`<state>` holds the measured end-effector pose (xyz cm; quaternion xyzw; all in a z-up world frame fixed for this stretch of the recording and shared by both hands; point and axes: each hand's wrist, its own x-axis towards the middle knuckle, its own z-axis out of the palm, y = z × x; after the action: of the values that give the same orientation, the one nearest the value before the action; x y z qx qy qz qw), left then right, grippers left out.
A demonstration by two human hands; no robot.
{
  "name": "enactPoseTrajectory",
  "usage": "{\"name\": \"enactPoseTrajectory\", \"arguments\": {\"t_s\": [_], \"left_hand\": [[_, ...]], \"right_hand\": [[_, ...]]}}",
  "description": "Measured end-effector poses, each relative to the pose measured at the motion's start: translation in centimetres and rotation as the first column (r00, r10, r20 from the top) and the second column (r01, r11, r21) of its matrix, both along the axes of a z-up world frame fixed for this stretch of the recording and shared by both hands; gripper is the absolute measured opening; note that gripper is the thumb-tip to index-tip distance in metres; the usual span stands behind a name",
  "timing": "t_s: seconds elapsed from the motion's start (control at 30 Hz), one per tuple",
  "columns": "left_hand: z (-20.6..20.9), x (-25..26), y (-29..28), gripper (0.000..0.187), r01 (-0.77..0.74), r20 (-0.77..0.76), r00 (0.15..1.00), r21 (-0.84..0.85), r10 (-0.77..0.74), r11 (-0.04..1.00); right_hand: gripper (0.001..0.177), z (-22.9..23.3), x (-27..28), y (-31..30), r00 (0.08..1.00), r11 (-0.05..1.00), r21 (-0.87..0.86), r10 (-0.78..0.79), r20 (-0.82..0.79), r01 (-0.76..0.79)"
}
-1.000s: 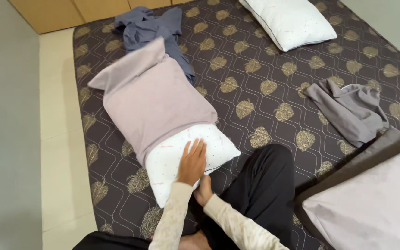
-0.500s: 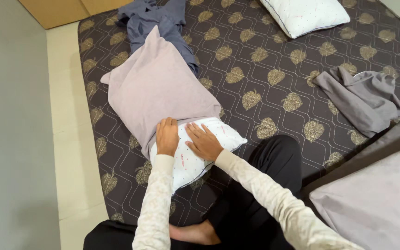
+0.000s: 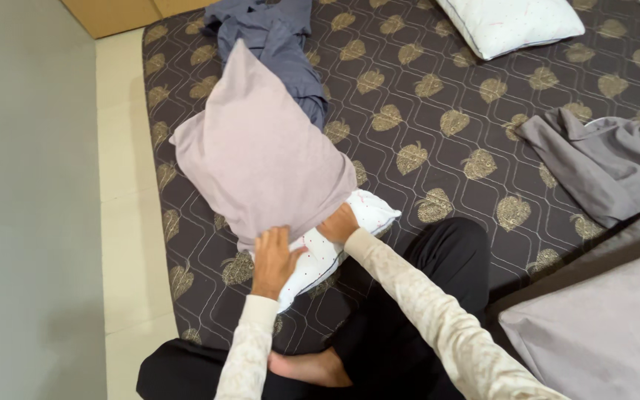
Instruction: The person fits a pillowcase over a pillow and zips it closed, removes a pillowcase from another pillow, and puts a pillowcase onto that pillow before zipping it shut.
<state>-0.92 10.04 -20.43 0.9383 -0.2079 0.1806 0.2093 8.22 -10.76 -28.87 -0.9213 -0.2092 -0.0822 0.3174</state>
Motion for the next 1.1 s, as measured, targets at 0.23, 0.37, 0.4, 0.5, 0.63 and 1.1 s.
{"name": "enactPoseTrajectory", "arguments": {"t_s": [0.23, 0.37, 0.4, 0.5, 0.63, 1.1], "left_hand": [[-3.6, 2.7, 7.6, 0.025, -0.48, 0.213, 0.873, 0.227, 0.438, 0.847], [-7.0, -0.4, 9.8, 0.044, -0.59, 0.046, 0.807, 0.11, 0.589, 0.8], [-8.0, -1.4, 9.2, 0.042, -0.606, -0.007, 0.795, -0.039, 0.606, 0.795], [-10.0, -3.0, 7.4, 0.036, -0.548, -0.087, 0.833, -0.271, 0.546, 0.792], [-9.1, -3.8, 6.1, 0.028, -0.47, -0.145, 0.879, -0.432, 0.455, 0.77], [2.5, 0.4, 3.7, 0.023, -0.207, 0.129, 0.902, -0.709, 0.412, 0.674]], "right_hand": [[0.093, 11.0, -10.0, 4.8, 0.871, 0.91, -0.274, 0.388, 0.3, -0.311], [0.116, 12.6, -9.9, 7.0, 0.934, 0.82, -0.467, 0.355, -0.039, -0.331], [0.114, 12.2, -9.3, 7.6, 0.944, 0.84, -0.453, 0.33, -0.006, -0.297], [0.106, 10.5, -7.4, 8.0, 0.963, 0.885, -0.412, 0.264, 0.057, -0.218], [0.091, 8.8, -5.8, 5.4, 0.943, 0.938, -0.33, 0.203, 0.264, -0.11], [0.101, 7.9, -7.1, 2.7, 0.884, 0.975, -0.205, 0.167, 0.436, -0.083]]}}
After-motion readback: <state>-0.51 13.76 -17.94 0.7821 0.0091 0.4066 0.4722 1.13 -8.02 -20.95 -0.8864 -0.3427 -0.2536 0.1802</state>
